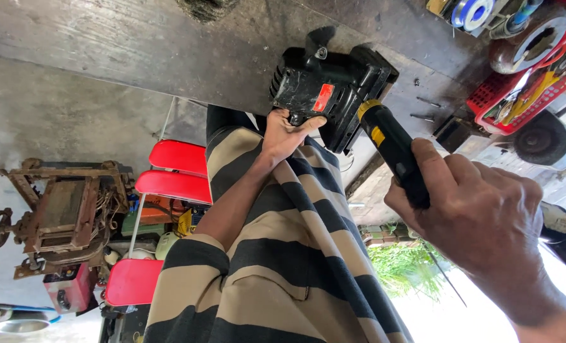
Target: Disassembling and inspecting a power tool using an electric screwdriver on a workshop bench.
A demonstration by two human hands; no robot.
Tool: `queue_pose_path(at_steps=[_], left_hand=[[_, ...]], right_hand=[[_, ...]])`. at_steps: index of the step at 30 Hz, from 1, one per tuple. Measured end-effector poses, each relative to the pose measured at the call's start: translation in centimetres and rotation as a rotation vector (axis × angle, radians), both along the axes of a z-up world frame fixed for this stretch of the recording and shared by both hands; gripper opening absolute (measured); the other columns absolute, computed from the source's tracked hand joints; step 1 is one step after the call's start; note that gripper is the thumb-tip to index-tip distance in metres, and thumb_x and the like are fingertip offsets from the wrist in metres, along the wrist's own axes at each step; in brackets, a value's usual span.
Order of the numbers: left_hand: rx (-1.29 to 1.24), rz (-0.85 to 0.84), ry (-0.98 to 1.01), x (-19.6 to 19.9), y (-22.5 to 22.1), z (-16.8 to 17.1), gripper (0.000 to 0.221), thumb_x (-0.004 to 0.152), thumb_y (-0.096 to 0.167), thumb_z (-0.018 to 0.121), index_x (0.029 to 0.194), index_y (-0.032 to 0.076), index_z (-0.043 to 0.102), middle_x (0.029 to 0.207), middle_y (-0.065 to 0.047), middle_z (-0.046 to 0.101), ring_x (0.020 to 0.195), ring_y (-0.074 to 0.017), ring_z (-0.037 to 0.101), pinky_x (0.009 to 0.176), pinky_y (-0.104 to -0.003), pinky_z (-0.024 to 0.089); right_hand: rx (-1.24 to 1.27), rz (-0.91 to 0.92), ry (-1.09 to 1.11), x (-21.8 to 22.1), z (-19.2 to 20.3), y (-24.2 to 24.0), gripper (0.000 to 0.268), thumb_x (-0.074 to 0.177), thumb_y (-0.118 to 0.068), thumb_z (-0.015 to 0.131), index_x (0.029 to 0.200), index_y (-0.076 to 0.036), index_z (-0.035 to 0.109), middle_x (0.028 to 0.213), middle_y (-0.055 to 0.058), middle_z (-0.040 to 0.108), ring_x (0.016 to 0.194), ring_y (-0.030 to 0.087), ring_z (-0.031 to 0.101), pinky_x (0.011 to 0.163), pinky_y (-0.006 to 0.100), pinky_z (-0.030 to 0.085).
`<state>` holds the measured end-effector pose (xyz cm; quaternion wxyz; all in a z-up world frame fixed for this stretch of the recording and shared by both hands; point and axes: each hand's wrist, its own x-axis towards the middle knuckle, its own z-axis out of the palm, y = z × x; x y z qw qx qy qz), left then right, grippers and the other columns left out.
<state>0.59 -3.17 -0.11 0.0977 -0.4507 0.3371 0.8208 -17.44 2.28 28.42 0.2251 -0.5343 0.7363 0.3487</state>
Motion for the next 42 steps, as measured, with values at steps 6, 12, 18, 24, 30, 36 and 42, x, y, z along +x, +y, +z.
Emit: queue_pose_path(at_steps=[6, 12, 18, 24, 30, 36, 42], left_hand=[[-0.052, 0.037, 0.045, 0.0, 0.7, -0.8, 0.025, 0.078, 0.019, 0.089, 0.096, 0.006, 0.078, 0.097, -0.003, 0.080, 0.089, -0.0111, 0.075, 0.092, -0.025, 0.063], [-0.054, 0.049, 0.062, 0.0, 1.0, -0.9, 0.026, 0.078, 0.017, 0.088, 0.099, 0.006, 0.077, 0.101, -0.005, 0.080, 0.094, -0.0132, 0.076, 0.096, -0.027, 0.063], [-0.053, 0.068, 0.091, 0.1, 1.3, -1.2, 0.025, 0.079, 0.015, 0.088, 0.099, 0.006, 0.077, 0.103, -0.006, 0.080, 0.096, -0.0132, 0.076, 0.098, -0.026, 0.062], [-0.048, 0.066, 0.092, 0.2, 1.3, -1.2, 0.023, 0.079, 0.016, 0.089, 0.096, 0.005, 0.078, 0.100, -0.006, 0.080, 0.093, -0.0130, 0.076, 0.095, -0.026, 0.063], [-0.078, 0.074, 0.133, 0.2, 1.4, -1.2, 0.016, 0.081, 0.014, 0.088, 0.091, 0.006, 0.079, 0.097, -0.005, 0.079, 0.091, -0.0101, 0.075, 0.091, -0.024, 0.063], [-0.078, 0.118, 0.180, 0.3, 1.3, -1.1, 0.020, 0.081, 0.012, 0.087, 0.096, 0.004, 0.078, 0.101, -0.007, 0.079, 0.095, -0.0137, 0.075, 0.094, -0.027, 0.063], [-0.063, 0.157, 0.225, 0.3, 1.1, -0.8, 0.018, 0.082, 0.010, 0.086, 0.096, 0.001, 0.078, 0.101, -0.010, 0.079, 0.094, -0.0164, 0.076, 0.091, -0.028, 0.065]], right_hand=[[-0.036, -0.017, -0.005, 0.1, 0.0, 1.0, 0.072, 0.096, -0.078, 0.060, 0.138, -0.020, 0.069, 0.085, -0.004, 0.076, 0.067, 0.019, 0.076, 0.051, 0.038, 0.058], [-0.009, -0.025, -0.011, 0.5, 0.2, -0.3, 0.066, 0.098, -0.073, 0.060, 0.137, -0.020, 0.068, 0.082, -0.006, 0.074, 0.066, 0.019, 0.076, 0.051, 0.037, 0.060], [-0.039, -0.014, -0.016, 0.6, 0.3, -0.4, 0.058, 0.099, -0.065, 0.066, 0.134, -0.020, 0.069, 0.079, -0.006, 0.071, 0.064, 0.019, 0.074, 0.052, 0.035, 0.056], [0.003, -0.046, -0.045, 0.5, 0.4, -0.9, 0.068, 0.096, -0.071, 0.063, 0.137, -0.017, 0.067, 0.083, -0.004, 0.074, 0.065, 0.019, 0.075, 0.053, 0.036, 0.060], [-0.048, -0.040, -0.027, 0.8, 0.4, -0.5, 0.060, 0.099, -0.068, 0.065, 0.134, -0.019, 0.070, 0.078, -0.004, 0.072, 0.063, 0.020, 0.074, 0.049, 0.035, 0.056], [-0.092, -0.062, -0.020, 1.0, 0.6, -0.1, 0.055, 0.099, -0.063, 0.072, 0.133, -0.019, 0.073, 0.079, -0.003, 0.070, 0.065, 0.019, 0.073, 0.053, 0.034, 0.054], [-0.110, -0.086, -0.047, 0.8, 0.6, 0.0, 0.063, 0.097, -0.068, 0.074, 0.132, -0.016, 0.073, 0.083, 0.000, 0.073, 0.063, 0.020, 0.070, 0.051, 0.035, 0.052]])
